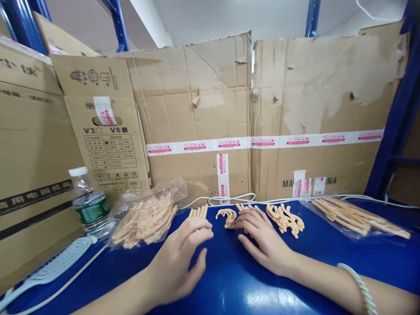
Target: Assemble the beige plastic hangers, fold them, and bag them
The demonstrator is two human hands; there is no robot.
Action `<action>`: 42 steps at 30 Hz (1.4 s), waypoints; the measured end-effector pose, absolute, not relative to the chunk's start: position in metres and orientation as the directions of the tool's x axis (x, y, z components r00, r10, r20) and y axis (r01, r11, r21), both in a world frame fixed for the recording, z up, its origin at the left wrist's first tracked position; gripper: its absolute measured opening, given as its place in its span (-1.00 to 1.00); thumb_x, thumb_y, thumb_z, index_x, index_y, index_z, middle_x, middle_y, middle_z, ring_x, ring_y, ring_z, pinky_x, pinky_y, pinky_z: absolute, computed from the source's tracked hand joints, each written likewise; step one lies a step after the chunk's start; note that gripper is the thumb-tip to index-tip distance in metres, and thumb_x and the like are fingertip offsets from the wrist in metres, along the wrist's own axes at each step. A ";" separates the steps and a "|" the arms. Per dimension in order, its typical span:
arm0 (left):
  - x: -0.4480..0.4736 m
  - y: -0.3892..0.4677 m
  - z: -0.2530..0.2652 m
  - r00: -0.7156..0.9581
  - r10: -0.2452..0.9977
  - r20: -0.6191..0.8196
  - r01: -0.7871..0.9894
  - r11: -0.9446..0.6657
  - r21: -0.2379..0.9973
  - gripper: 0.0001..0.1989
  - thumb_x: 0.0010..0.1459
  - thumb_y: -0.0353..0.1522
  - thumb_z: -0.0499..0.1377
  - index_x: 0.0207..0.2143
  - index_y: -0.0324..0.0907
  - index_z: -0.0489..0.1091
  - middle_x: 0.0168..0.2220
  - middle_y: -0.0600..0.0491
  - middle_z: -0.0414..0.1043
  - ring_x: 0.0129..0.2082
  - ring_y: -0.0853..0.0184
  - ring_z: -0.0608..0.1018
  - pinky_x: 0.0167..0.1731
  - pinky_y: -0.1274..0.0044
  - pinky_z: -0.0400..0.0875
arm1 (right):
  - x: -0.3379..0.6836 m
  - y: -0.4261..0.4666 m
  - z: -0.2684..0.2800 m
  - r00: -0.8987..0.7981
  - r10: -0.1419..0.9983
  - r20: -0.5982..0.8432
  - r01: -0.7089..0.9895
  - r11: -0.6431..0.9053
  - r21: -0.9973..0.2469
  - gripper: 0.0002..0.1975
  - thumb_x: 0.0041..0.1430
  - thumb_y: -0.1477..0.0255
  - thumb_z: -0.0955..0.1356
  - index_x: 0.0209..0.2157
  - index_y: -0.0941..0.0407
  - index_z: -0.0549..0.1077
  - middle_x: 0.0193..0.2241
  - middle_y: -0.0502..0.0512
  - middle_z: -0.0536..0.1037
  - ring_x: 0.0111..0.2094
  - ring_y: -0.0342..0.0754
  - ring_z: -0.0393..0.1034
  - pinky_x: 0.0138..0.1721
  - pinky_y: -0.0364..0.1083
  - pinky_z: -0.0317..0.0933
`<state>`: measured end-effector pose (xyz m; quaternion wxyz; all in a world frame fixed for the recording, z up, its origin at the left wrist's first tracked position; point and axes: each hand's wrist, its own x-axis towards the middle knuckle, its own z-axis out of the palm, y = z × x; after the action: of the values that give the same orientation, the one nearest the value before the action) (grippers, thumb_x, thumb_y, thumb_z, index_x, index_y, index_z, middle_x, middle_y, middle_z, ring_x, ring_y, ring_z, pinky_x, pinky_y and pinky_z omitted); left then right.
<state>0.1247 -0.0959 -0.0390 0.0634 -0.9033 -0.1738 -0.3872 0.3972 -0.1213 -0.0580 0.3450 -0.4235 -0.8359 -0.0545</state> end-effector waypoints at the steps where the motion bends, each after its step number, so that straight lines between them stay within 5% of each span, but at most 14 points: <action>1: 0.126 -0.086 -0.041 0.659 0.304 0.688 0.374 -0.926 0.051 -0.62 0.22 -0.52 0.02 0.07 -0.10 0.20 0.02 -0.10 0.34 0.05 0.19 0.43 0.05 0.33 0.40 | 0.397 -0.121 -0.058 -0.391 0.674 0.626 0.754 0.625 -0.202 -0.81 0.28 0.50 0.24 -0.10 0.04 0.37 -0.11 0.12 0.50 0.04 0.07 0.27 0.15 0.22 -0.01; 6: 0.116 -0.064 -0.064 0.610 0.557 0.564 0.531 -0.816 0.230 -0.64 0.17 -0.52 0.01 0.01 -0.11 0.15 0.02 -0.12 0.29 0.04 0.13 0.42 0.03 0.24 0.38 | 0.395 -0.117 -0.059 -0.340 0.701 0.627 0.813 0.554 -0.178 -0.81 0.28 0.52 0.23 -0.12 0.06 0.38 -0.15 0.11 0.51 -0.02 0.07 0.29 0.09 0.18 0.03; 12: 0.112 -0.063 -0.073 0.580 0.647 0.495 0.575 -0.756 0.314 -0.68 0.14 -0.52 -0.01 -0.05 -0.08 0.15 -0.05 -0.06 0.32 -0.04 0.13 0.48 -0.04 0.26 0.41 | 0.392 -0.110 -0.046 -0.365 0.738 0.568 0.869 0.489 -0.076 -0.78 0.27 0.52 0.24 -0.09 0.12 0.41 -0.15 0.17 0.52 -0.07 0.11 0.29 0.03 0.15 0.09; 29: 0.116 -0.065 -0.066 0.600 0.621 0.504 0.574 -0.773 0.270 -0.83 0.08 -0.58 -0.04 -0.35 -0.15 0.21 -0.31 0.02 0.30 -0.27 0.19 0.42 -0.24 0.34 0.36 | 0.384 -0.084 -0.024 -0.457 0.867 0.200 0.886 0.462 0.020 -0.66 0.30 0.38 0.29 0.09 0.07 0.43 -0.09 0.26 0.52 0.01 0.21 0.35 -0.01 0.17 0.16; 42: 0.112 -0.066 -0.067 0.622 0.570 0.537 0.542 -0.808 0.231 -0.83 0.28 -0.49 -0.08 -0.31 -0.15 0.26 -0.28 -0.02 0.35 -0.23 0.17 0.41 -0.21 0.33 0.37 | 0.388 -0.067 -0.027 -0.419 0.847 0.325 0.840 0.498 -0.214 -0.80 0.23 0.54 0.33 -0.20 0.11 0.60 -0.21 0.16 0.63 -0.11 0.07 0.43 -0.05 -0.01 0.20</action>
<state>0.1117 -0.0659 -0.0667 -0.0232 -0.9002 -0.3088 -0.3063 0.3875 -0.0674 -0.0265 0.1986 -0.5009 -0.8424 0.0091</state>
